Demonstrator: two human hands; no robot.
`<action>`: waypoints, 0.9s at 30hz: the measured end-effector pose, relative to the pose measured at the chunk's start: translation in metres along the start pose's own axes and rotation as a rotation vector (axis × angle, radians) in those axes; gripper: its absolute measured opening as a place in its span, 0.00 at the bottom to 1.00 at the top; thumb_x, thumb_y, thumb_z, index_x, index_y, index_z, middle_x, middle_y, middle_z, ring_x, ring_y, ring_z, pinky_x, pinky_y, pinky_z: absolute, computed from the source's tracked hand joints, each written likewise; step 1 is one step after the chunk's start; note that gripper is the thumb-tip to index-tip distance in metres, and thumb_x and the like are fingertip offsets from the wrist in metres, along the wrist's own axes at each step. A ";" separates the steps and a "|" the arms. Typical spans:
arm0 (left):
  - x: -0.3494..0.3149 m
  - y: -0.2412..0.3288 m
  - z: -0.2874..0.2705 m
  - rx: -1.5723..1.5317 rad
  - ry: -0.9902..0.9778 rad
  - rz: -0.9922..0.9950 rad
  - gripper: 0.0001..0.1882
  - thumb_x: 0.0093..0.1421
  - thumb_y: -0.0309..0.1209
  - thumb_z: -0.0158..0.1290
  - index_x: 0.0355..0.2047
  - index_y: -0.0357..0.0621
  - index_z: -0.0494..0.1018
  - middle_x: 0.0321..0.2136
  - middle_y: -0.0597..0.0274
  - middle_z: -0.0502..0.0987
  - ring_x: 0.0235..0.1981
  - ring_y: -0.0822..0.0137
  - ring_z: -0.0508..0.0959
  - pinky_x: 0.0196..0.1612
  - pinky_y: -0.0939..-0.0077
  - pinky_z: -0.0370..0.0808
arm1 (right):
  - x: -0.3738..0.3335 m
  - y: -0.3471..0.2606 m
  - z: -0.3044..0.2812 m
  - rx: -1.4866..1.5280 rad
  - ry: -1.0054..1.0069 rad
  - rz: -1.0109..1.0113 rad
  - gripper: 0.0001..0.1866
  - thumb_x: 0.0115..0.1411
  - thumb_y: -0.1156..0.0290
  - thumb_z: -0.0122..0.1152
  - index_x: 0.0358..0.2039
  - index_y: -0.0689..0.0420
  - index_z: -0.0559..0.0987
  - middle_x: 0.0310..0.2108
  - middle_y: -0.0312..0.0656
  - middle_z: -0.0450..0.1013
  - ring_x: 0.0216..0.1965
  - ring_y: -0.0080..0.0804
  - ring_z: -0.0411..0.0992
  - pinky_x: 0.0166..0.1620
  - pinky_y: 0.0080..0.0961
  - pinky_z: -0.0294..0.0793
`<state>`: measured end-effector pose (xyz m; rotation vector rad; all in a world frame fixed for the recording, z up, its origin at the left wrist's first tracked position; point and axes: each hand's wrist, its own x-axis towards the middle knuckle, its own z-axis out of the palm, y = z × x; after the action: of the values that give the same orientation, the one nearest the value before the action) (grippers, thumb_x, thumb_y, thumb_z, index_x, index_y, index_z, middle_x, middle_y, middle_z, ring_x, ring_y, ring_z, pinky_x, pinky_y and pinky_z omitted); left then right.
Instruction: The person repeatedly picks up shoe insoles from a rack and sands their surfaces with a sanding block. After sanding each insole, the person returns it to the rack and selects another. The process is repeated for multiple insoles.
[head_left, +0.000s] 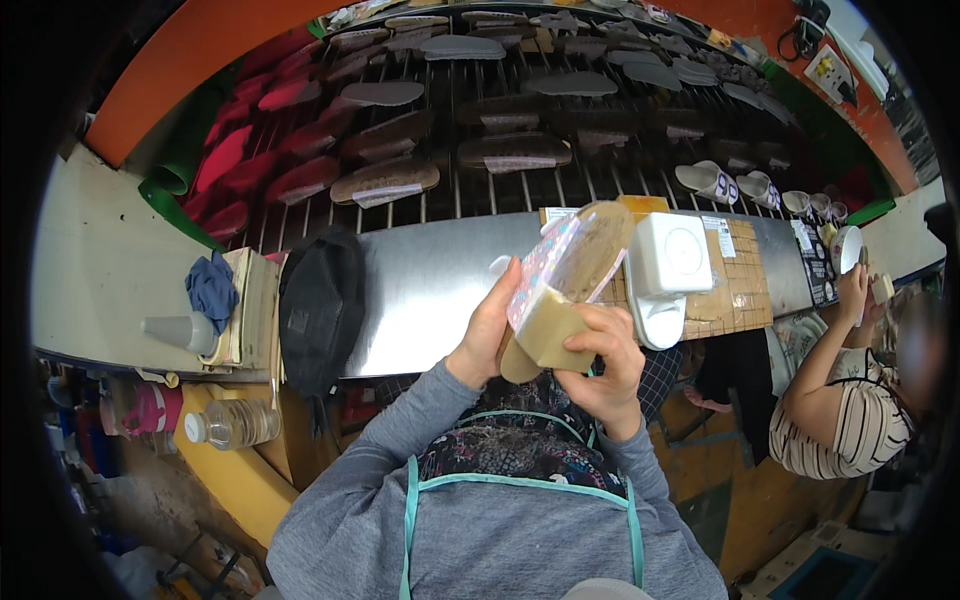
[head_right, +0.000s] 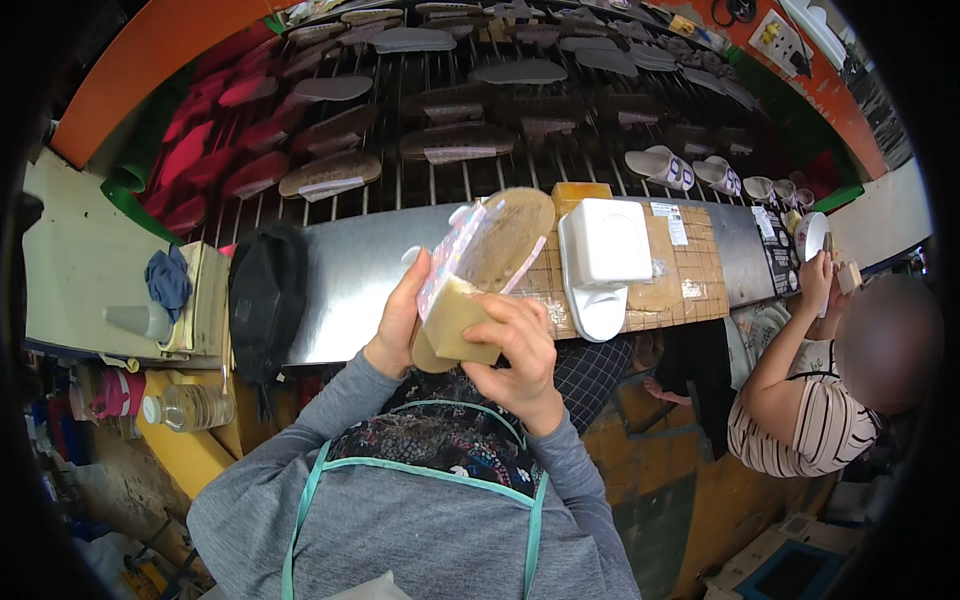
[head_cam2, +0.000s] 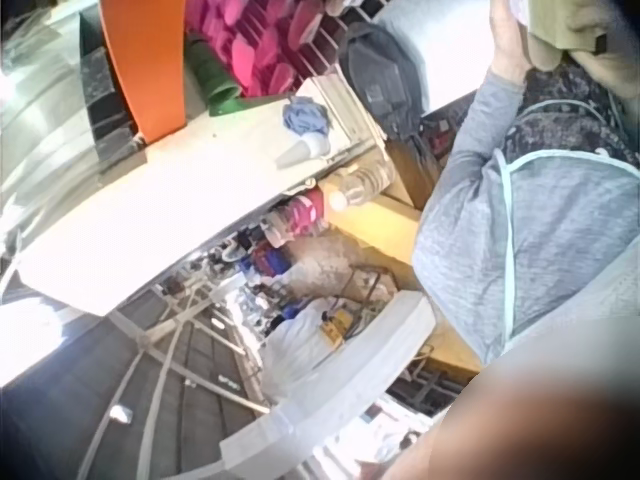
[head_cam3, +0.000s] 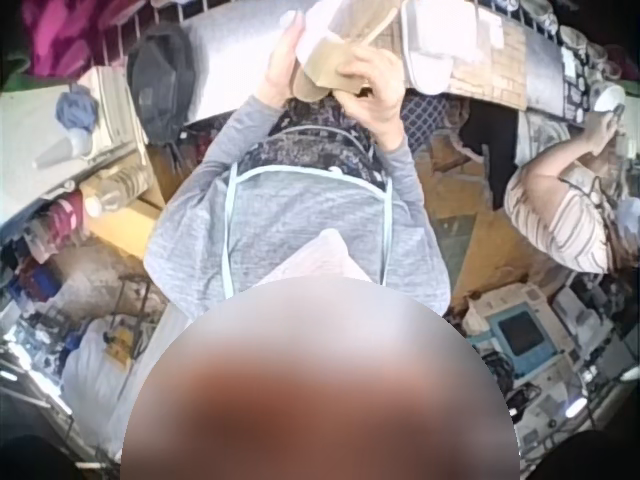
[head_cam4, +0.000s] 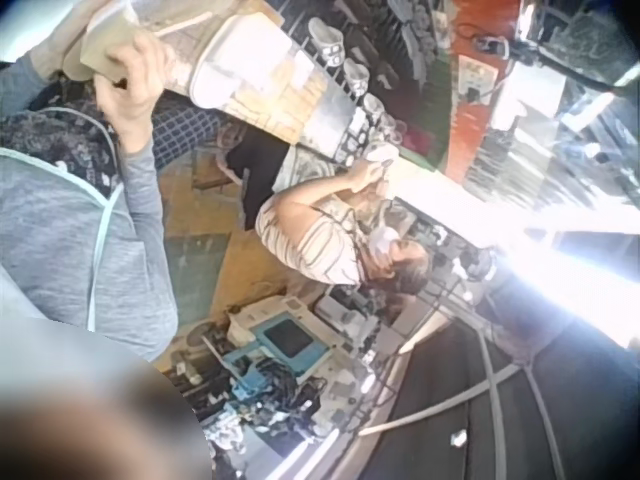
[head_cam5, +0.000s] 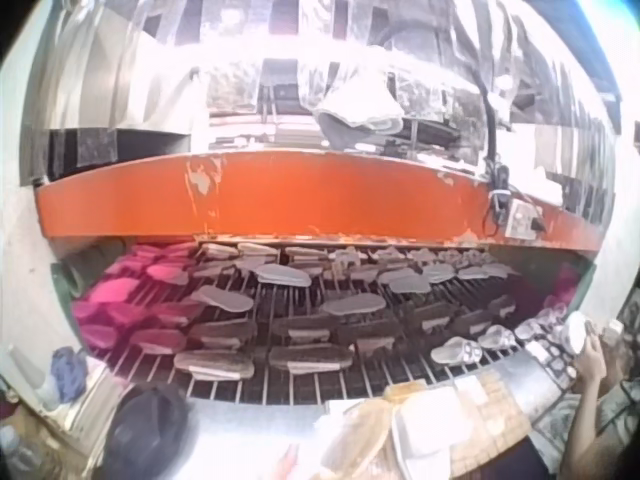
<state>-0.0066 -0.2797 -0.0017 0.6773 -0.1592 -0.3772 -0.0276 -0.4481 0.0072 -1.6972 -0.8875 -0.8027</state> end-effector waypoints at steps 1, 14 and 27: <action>0.005 0.001 0.002 -0.016 -0.027 0.002 0.31 0.70 0.53 0.33 0.60 0.41 0.62 0.53 0.56 0.71 0.52 0.65 0.73 0.56 0.69 0.69 | -0.003 -0.004 0.000 0.004 -0.019 -0.008 0.21 0.34 0.79 0.70 0.32 0.54 0.75 0.41 0.44 0.77 0.43 0.41 0.75 0.47 0.34 0.67; 0.023 -0.014 0.039 -0.076 -0.115 0.019 0.33 0.68 0.56 0.33 0.61 0.44 0.60 0.53 0.55 0.71 0.52 0.62 0.74 0.56 0.66 0.71 | 0.022 0.024 -0.039 -0.208 0.237 0.038 0.27 0.40 0.84 0.66 0.45 0.57 0.75 0.49 0.51 0.71 0.50 0.42 0.72 0.52 0.32 0.71; 0.031 0.020 0.023 0.158 -0.015 0.650 0.36 0.67 0.58 0.33 0.61 0.41 0.58 0.54 0.57 0.69 0.52 0.63 0.72 0.56 0.65 0.69 | -0.008 -0.003 0.030 0.316 0.214 0.236 0.24 0.40 0.79 0.70 0.42 0.57 0.75 0.42 0.50 0.73 0.42 0.38 0.74 0.47 0.29 0.72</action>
<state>0.0218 -0.2911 0.0290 0.7378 -0.4121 0.2566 -0.0317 -0.4200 -0.0059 -1.3781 -0.6161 -0.6326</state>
